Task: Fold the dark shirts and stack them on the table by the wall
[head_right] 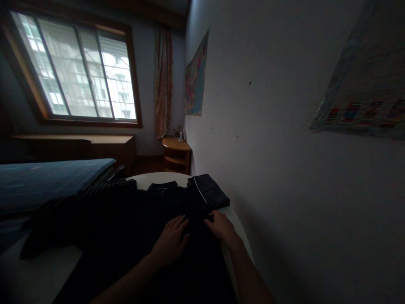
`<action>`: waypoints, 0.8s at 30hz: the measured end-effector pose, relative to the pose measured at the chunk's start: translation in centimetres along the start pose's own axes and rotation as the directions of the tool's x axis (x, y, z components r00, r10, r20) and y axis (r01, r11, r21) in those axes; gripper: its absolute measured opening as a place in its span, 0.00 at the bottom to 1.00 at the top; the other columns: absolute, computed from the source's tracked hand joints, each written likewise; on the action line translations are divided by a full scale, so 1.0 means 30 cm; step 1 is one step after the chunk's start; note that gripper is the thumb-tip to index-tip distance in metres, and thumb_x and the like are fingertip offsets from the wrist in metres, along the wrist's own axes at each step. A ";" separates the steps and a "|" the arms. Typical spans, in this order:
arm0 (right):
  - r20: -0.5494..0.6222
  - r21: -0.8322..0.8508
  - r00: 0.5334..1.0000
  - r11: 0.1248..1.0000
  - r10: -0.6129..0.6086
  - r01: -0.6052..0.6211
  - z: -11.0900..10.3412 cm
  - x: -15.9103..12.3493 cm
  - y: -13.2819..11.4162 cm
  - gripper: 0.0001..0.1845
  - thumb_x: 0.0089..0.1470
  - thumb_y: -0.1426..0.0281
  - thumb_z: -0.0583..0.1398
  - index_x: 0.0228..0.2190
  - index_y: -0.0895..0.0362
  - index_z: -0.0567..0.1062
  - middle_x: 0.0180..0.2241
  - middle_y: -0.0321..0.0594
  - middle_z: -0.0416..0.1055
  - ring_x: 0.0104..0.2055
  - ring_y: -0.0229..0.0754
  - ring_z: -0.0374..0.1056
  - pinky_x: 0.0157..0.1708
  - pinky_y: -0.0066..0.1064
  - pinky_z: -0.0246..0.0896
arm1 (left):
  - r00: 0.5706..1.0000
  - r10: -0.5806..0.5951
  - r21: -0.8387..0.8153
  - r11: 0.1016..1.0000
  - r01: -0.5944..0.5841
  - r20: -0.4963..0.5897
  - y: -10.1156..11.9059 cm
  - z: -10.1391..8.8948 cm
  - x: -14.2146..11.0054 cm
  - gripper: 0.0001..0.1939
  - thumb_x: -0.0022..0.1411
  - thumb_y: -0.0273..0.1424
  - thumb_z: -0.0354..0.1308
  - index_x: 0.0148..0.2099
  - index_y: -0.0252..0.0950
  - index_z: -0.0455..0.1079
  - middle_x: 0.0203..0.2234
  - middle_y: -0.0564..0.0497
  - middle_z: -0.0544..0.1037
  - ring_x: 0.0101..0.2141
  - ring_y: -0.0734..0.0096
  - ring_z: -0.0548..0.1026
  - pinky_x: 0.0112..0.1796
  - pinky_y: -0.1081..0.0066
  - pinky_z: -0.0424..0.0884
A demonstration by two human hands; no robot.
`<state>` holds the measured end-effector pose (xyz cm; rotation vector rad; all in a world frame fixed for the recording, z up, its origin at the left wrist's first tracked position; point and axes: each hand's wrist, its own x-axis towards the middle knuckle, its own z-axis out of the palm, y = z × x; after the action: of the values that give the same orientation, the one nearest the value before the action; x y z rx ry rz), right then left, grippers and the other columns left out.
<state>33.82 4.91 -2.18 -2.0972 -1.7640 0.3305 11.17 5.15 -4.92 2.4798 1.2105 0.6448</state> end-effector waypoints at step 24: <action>0.055 0.440 0.962 0.871 -0.268 0.218 0.032 -0.193 -0.294 0.17 0.48 0.76 0.59 0.42 0.57 0.75 0.38 0.40 0.77 0.40 0.41 0.73 0.41 0.29 0.62 | 0.934 -0.213 -0.334 0.936 0.111 -0.287 -0.028 -0.054 0.027 0.20 0.69 0.34 0.44 0.49 0.36 0.76 0.45 0.46 0.80 0.48 0.62 0.75 0.51 0.63 0.68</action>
<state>24.50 0.58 0.39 -1.5533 -1.7943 0.7088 10.22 6.42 -3.70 2.0385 1.2920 1.1297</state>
